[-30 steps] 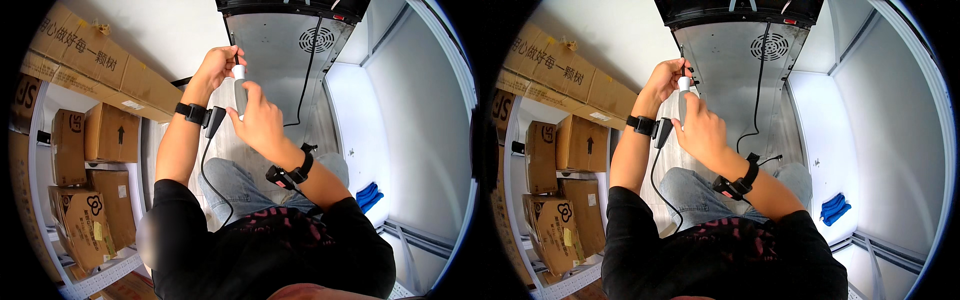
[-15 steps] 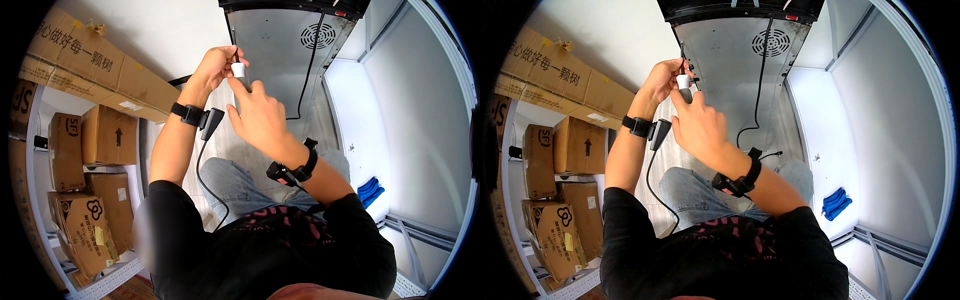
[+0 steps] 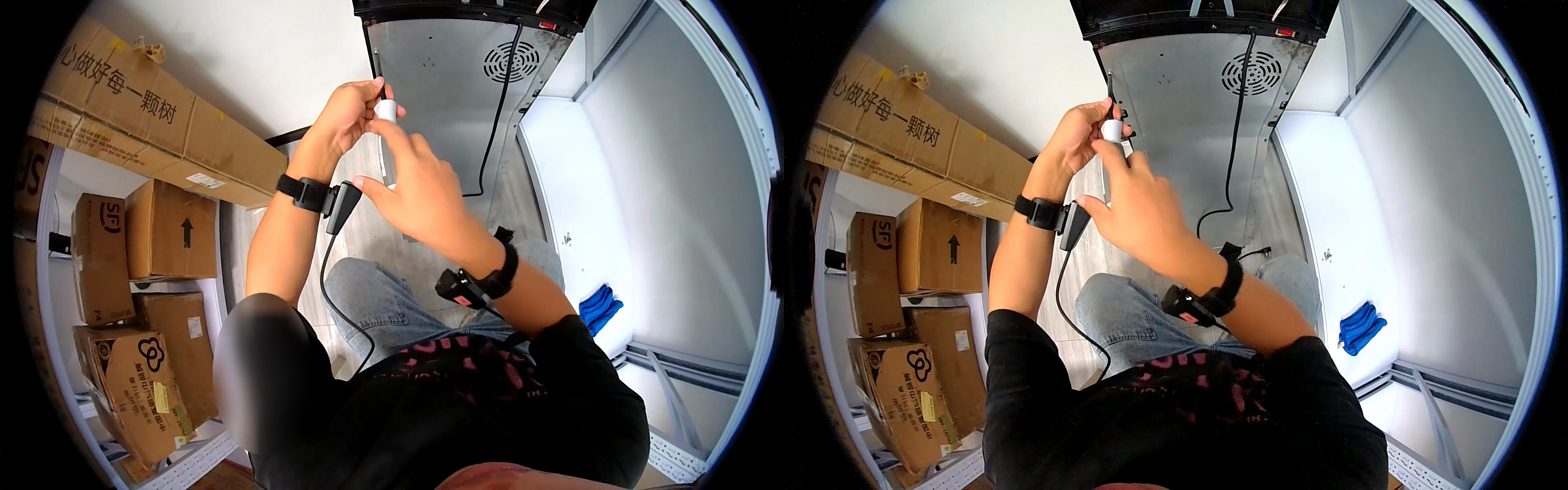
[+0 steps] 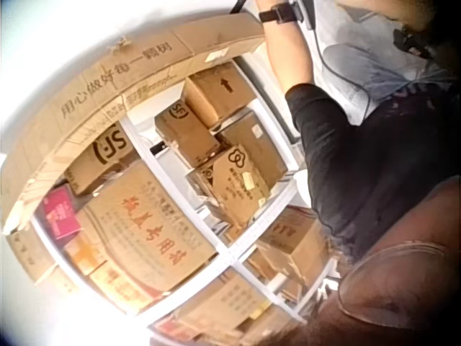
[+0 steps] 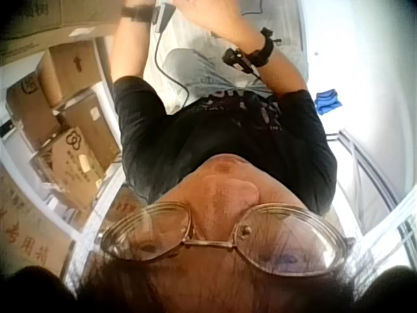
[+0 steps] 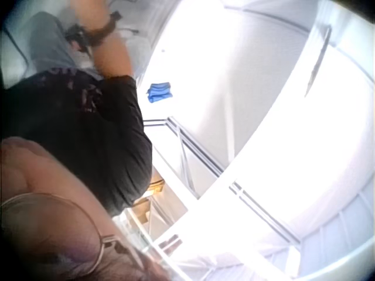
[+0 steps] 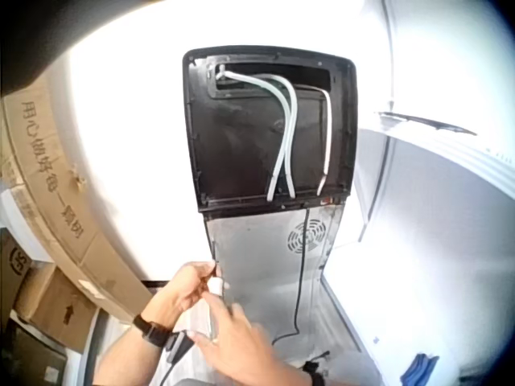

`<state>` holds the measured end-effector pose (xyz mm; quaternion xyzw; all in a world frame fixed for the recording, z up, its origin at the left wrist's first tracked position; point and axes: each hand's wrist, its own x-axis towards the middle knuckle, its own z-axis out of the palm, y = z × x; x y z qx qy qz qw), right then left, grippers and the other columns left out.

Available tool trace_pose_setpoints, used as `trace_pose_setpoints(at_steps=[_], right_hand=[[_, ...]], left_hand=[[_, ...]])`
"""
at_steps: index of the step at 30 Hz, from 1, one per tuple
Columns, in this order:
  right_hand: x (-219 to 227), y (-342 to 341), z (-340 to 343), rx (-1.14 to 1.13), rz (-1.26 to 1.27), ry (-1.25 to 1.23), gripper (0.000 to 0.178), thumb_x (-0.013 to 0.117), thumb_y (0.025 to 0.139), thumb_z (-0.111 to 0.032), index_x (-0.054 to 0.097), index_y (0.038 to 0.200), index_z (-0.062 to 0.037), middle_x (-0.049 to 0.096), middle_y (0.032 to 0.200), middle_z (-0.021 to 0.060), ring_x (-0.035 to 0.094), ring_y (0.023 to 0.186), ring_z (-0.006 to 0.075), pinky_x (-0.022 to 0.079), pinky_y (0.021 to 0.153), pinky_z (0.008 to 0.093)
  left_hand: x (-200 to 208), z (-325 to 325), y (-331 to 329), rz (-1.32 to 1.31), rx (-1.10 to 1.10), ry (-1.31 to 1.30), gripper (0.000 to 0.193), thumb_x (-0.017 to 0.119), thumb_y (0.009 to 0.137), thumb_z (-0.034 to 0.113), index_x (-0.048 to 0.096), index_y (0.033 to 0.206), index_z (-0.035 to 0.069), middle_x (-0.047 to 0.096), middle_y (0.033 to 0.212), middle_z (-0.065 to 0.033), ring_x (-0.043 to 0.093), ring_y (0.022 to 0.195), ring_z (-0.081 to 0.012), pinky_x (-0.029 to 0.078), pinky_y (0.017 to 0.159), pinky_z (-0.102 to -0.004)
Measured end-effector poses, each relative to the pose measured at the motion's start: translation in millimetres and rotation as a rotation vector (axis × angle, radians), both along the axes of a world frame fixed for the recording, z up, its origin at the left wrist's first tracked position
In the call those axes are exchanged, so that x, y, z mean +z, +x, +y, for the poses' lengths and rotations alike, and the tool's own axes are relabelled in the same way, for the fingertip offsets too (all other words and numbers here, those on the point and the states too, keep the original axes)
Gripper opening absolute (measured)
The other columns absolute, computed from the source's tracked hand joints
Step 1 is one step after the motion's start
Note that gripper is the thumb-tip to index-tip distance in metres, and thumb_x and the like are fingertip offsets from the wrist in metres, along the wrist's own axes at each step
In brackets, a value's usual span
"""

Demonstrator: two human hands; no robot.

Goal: The person sits on the floor and uses a screwdriver to fasten screws into the back panel of a large appliance. They repeatedly pick up screws, align them with holes, and tighten them while adjusting the panel position.

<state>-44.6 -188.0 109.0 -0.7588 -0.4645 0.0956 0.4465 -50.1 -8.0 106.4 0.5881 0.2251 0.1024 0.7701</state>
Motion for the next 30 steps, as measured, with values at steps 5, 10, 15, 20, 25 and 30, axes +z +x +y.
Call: trace_pose_setpoints(at_steps=[5, 10, 15, 20, 25, 30], right_hand=[[-24, 2, 12, 0.155, 0.666, 0.438, 0.038, 0.054, 0.086, -0.015, 0.043, 0.123, -0.0172, 0.051, 0.085, 0.0069, 0.053, 0.055, 0.0164, 0.044, 0.051, 0.0304], [-7, 3, 7, 0.257, 1.314, 0.557, 0.039, 0.054, 0.086, -0.01, 0.04, 0.121, -0.0188, 0.05, 0.081, 0.0039, 0.043, 0.046, 0.008, 0.032, 0.039, 0.0215], [-6, -8, 6, -0.064, -0.118, 0.001, 0.037, 0.061, 0.082, -0.019, 0.049, 0.117, -0.0164, 0.05, 0.083, 0.0045, 0.053, 0.057, 0.0173, 0.046, 0.054, 0.0339], [-23, 3, 20, 0.265, 0.768, 0.409, 0.028, 0.056, 0.082, -0.014, 0.051, 0.11, -0.017, 0.048, 0.09, 0.007, 0.05, 0.054, 0.0167, 0.041, 0.047, 0.0308], [-10, 22, 8, 0.591, 1.77, 0.91, 0.028, 0.046, 0.085, -0.005, 0.047, 0.108, -0.02, 0.048, 0.09, 0.0084, 0.039, 0.045, 0.0096, 0.029, 0.038, 0.0215], [-9, 7, 10, 0.15, 0.628, 0.334, 0.041, 0.057, 0.083, -0.013, 0.046, 0.122, -0.0177, 0.049, 0.085, 0.0063, 0.051, 0.055, 0.0176, 0.043, 0.049, 0.0316]], left_hand=[[9, -1, -6, -0.02, -0.119, -0.037, 0.03, 0.04, 0.099, 0.022, 0.057, 0.096, -0.003, 0.063, 0.089, -0.0132, 0.066, 0.076, -0.0227, 0.055, 0.068, -0.0329], [-5, 5, -1, -0.157, -0.168, -0.212, 0.029, 0.04, 0.097, 0.019, 0.057, 0.101, -0.005, 0.064, 0.096, -0.0173, 0.065, 0.083, -0.0232, 0.056, 0.073, -0.0343], [-4, 0, -9, 0.021, -0.022, -0.05, 0.025, 0.041, 0.096, 0.019, 0.056, 0.085, 0.002, 0.064, 0.083, -0.0153, 0.063, 0.075, -0.0206, 0.052, 0.065, -0.0319], [-3, 6, -10, -0.02, -0.115, -0.058, 0.033, 0.04, 0.099, 0.026, 0.058, 0.095, -0.001, 0.064, 0.082, -0.0134, 0.063, 0.073, -0.0183, 0.053, 0.064, -0.0296], [6, 3, -9, -0.323, -0.56, -0.387, 0.035, 0.04, 0.099, 0.023, 0.056, 0.107, -0.007, 0.064, 0.088, -0.0117, 0.065, 0.079, -0.0192, 0.056, 0.07, -0.03], [-15, 9, -6, -0.079, -0.02, -0.198, 0.027, 0.043, 0.098, 0.019, 0.059, 0.098, -0.003, 0.066, 0.085, -0.0163, 0.06, 0.056, -0.0141, 0.05, 0.047, -0.024]])
